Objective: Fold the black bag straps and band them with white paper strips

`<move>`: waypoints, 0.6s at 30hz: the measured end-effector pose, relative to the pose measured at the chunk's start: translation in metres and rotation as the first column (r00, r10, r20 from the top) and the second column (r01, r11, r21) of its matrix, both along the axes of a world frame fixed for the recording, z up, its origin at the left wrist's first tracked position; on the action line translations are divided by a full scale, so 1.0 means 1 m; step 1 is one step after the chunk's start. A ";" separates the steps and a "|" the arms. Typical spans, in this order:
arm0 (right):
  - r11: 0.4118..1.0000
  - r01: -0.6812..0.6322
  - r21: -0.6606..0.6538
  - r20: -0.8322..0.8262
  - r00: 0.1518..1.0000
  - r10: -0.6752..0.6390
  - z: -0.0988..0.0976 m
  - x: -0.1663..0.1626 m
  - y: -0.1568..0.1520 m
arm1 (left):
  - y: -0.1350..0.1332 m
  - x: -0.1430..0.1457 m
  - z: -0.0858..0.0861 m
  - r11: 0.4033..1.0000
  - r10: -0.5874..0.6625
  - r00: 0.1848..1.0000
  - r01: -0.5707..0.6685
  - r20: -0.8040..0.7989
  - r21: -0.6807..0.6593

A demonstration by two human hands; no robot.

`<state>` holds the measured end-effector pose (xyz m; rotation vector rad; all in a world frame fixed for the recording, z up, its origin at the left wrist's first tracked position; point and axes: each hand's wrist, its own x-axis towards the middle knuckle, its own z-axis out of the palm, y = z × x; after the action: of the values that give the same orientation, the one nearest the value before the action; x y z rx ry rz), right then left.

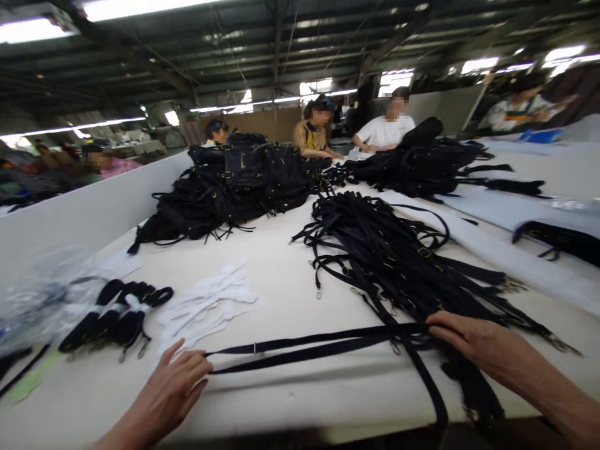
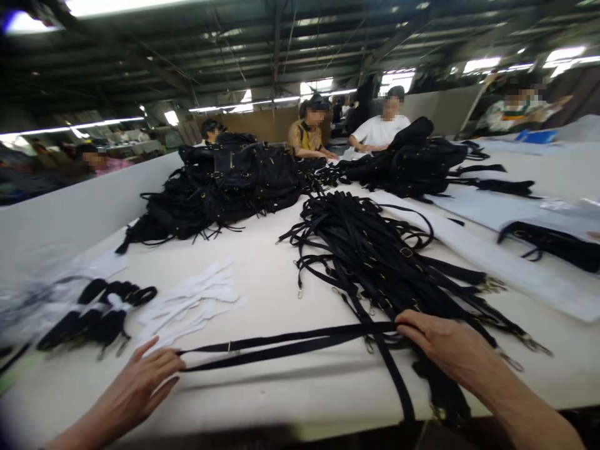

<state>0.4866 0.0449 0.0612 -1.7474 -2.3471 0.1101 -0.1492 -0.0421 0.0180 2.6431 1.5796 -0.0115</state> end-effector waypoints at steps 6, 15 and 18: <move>0.974 -0.178 0.139 0.010 0.984 0.178 -0.038 -0.082 0.053 | -0.049 -0.038 -0.005 0.941 0.338 0.941 -0.337 0.017 -0.028; 0.913 -0.326 0.247 -0.023 0.940 0.342 -0.118 -0.123 0.063 | -0.061 -0.058 0.001 0.725 0.685 0.523 -0.561 0.507 -0.400; 0.898 -0.332 0.288 -0.006 0.937 0.348 -0.124 -0.116 0.063 | -0.040 -0.047 0.008 0.707 0.665 0.434 -0.627 0.608 -0.325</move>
<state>0.3706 0.1084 -0.0625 -1.1778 -2.4594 -0.1171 -0.1963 -0.0823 0.0265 1.4543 2.0528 0.8586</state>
